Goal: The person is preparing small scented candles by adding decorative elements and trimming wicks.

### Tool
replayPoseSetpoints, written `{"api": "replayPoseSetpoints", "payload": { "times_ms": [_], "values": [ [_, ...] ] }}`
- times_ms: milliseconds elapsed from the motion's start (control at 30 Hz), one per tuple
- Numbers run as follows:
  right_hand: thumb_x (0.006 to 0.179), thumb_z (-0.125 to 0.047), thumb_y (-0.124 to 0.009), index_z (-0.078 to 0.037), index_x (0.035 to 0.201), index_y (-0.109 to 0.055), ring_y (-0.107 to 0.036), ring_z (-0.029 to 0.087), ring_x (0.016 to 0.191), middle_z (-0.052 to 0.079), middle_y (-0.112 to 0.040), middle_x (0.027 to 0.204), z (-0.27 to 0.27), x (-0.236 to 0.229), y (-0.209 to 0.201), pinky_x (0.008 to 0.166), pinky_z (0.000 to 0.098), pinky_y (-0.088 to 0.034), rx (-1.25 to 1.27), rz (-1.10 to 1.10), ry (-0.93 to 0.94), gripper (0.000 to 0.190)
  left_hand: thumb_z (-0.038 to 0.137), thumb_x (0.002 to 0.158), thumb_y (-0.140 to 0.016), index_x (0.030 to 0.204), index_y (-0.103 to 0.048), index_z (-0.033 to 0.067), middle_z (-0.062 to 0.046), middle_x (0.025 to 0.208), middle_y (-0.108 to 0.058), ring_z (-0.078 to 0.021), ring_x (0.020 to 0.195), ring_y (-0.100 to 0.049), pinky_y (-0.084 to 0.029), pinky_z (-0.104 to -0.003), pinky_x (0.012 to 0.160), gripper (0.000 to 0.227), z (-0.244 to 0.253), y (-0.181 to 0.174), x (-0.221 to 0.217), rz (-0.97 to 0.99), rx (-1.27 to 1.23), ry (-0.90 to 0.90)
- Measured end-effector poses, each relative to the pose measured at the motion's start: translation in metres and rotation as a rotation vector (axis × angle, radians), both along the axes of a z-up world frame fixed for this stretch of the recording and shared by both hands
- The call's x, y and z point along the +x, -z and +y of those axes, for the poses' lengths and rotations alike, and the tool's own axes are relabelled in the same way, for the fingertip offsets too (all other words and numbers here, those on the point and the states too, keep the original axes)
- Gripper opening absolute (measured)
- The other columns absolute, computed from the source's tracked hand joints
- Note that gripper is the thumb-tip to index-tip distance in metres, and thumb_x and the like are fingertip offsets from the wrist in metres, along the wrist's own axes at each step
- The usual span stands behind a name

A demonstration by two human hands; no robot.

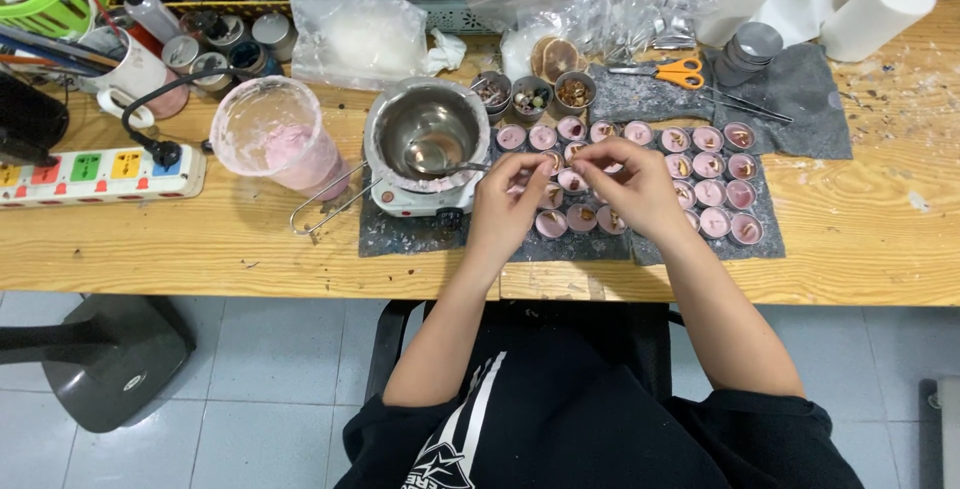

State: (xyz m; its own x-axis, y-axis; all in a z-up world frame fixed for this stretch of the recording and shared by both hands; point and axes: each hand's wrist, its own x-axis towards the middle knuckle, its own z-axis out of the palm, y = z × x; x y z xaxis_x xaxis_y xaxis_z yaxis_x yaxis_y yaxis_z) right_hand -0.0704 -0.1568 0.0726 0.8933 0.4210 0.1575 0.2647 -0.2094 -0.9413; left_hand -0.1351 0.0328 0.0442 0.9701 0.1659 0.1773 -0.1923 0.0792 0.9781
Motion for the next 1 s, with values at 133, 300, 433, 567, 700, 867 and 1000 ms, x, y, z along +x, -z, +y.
{"api": "replayPoseSetpoints", "payload": {
  "times_ms": [133, 300, 433, 567, 700, 867, 1000],
  "values": [
    [0.091, -0.011, -0.076, -0.006, 0.101, -0.078, -0.068, 0.017, 0.084, 0.005, -0.07, 0.094, 0.007, -0.013, 0.001, 0.068, 0.0318, -0.053, -0.263, -0.296, -0.091, 0.011, 0.015, 0.1, -0.068, 0.117, -0.076, 0.0027, -0.004, 0.093, -0.069, -0.0091, 0.071, -0.059, -0.048, -0.027, 0.059, 0.022, 0.02, -0.007, -0.034, -0.009, 0.377, -0.105],
    [0.084, -0.018, -0.077, -0.011, 0.096, -0.079, -0.065, 0.028, 0.086, 0.007, -0.063, 0.089, 0.024, -0.028, 0.007, 0.072, 0.0422, -0.053, -0.585, -0.421, -0.156, 0.014, 0.017, 0.095, -0.069, 0.132, -0.065, 0.0015, -0.011, 0.08, -0.067, -0.0209, 0.064, -0.064, -0.05, -0.036, 0.062, 0.041, 0.026, 0.0, -0.06, 0.209, 0.717, -0.046],
    [0.084, -0.018, -0.075, -0.012, 0.096, -0.079, -0.065, 0.029, 0.089, 0.006, -0.062, 0.089, 0.034, -0.035, 0.006, 0.071, 0.0424, -0.054, -0.621, -0.455, -0.188, 0.014, 0.022, 0.091, -0.073, 0.136, -0.062, 0.0035, -0.012, 0.078, -0.069, -0.0258, 0.07, -0.067, -0.052, -0.04, 0.064, 0.05, 0.024, 0.014, -0.062, 0.23, 0.806, -0.032],
    [0.083, -0.022, -0.076, -0.013, 0.093, -0.079, -0.066, 0.028, 0.09, 0.006, -0.061, 0.087, 0.041, -0.036, 0.006, 0.071, 0.0431, -0.054, -0.696, -0.432, -0.209, 0.013, 0.023, 0.088, -0.075, 0.14, -0.055, 0.0007, -0.012, 0.084, -0.069, -0.0255, 0.071, -0.069, -0.055, -0.04, 0.063, 0.06, 0.022, 0.018, -0.062, 0.284, 0.885, -0.009],
    [0.081, -0.024, -0.078, -0.013, 0.091, -0.08, -0.066, 0.028, 0.091, 0.006, -0.063, 0.088, 0.045, -0.032, 0.009, 0.072, 0.0437, -0.054, -0.729, -0.396, -0.206, 0.015, 0.021, 0.088, -0.073, 0.135, -0.06, 0.0036, -0.009, 0.09, -0.069, -0.0241, 0.071, -0.07, -0.056, -0.04, 0.063, 0.051, 0.021, 0.023, -0.063, 0.222, 0.896, -0.034],
    [0.081, -0.024, -0.079, -0.012, 0.092, -0.08, -0.067, 0.029, 0.089, 0.007, -0.067, 0.088, 0.047, -0.02, 0.018, 0.074, 0.044, -0.054, -0.75, -0.335, -0.253, 0.017, 0.019, 0.088, -0.073, 0.129, -0.063, 0.0076, -0.008, 0.087, -0.067, -0.0256, 0.074, -0.068, -0.055, -0.042, 0.064, 0.044, 0.022, 0.018, -0.063, 0.221, 0.875, -0.052],
    [0.081, -0.026, -0.079, -0.009, 0.09, -0.079, -0.069, 0.029, 0.086, 0.009, -0.069, 0.087, 0.046, -0.009, 0.032, 0.075, 0.0438, -0.055, -0.761, -0.289, -0.307, 0.019, 0.019, 0.088, -0.073, 0.127, -0.063, 0.0091, -0.007, 0.085, -0.066, -0.0247, 0.072, -0.068, -0.055, -0.041, 0.065, 0.041, 0.022, 0.02, -0.062, 0.214, 0.86, -0.034]
  ]
}}
